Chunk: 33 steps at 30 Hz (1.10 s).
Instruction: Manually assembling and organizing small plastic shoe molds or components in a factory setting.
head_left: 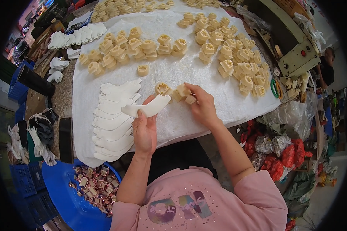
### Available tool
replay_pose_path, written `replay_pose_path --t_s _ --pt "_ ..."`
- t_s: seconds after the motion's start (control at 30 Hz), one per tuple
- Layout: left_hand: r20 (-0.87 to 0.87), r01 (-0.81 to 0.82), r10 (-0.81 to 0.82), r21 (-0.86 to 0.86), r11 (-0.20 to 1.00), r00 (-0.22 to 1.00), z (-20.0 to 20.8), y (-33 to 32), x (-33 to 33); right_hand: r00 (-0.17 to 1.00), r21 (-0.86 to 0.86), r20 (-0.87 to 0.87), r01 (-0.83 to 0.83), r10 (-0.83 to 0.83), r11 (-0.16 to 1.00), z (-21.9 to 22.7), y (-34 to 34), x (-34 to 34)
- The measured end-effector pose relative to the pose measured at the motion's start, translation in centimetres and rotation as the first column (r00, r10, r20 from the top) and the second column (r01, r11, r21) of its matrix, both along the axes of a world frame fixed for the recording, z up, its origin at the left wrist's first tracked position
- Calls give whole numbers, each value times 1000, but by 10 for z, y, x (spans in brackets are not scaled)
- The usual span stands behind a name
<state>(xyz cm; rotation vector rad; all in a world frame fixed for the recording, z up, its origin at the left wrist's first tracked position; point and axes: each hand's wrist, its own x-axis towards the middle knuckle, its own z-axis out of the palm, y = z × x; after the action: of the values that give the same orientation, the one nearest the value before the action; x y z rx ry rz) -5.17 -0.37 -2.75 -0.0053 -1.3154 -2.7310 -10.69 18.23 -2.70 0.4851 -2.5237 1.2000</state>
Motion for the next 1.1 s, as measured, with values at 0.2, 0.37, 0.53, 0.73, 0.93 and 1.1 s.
replay_pose_path --t_s 0.2,0.37,0.53,0.73,0.93,1.1 --pt "152 -42 37 36 998 988 5 -6 18 987 -691 158 120 -13 713 -18 8 -6" --pt "218 30 -29 0 1000 976 14 -15 38 992 -334 70 122 -105 935 -12 12 26" --pt "218 41 -27 -59 997 976 16 -15 47 994 150 -29 106 -103 983 -7 13 44" --pt "220 22 -17 -21 1000 975 23 -16 51 991 133 -99 101 -89 986 -12 14 37" --pt "188 39 -31 -41 998 982 25 -22 59 994 -311 111 15 20 950 20 7 57" --pt "165 -99 127 -173 980 978 29 -18 67 935 -455 -179 -354 306 817 58 -41 81"
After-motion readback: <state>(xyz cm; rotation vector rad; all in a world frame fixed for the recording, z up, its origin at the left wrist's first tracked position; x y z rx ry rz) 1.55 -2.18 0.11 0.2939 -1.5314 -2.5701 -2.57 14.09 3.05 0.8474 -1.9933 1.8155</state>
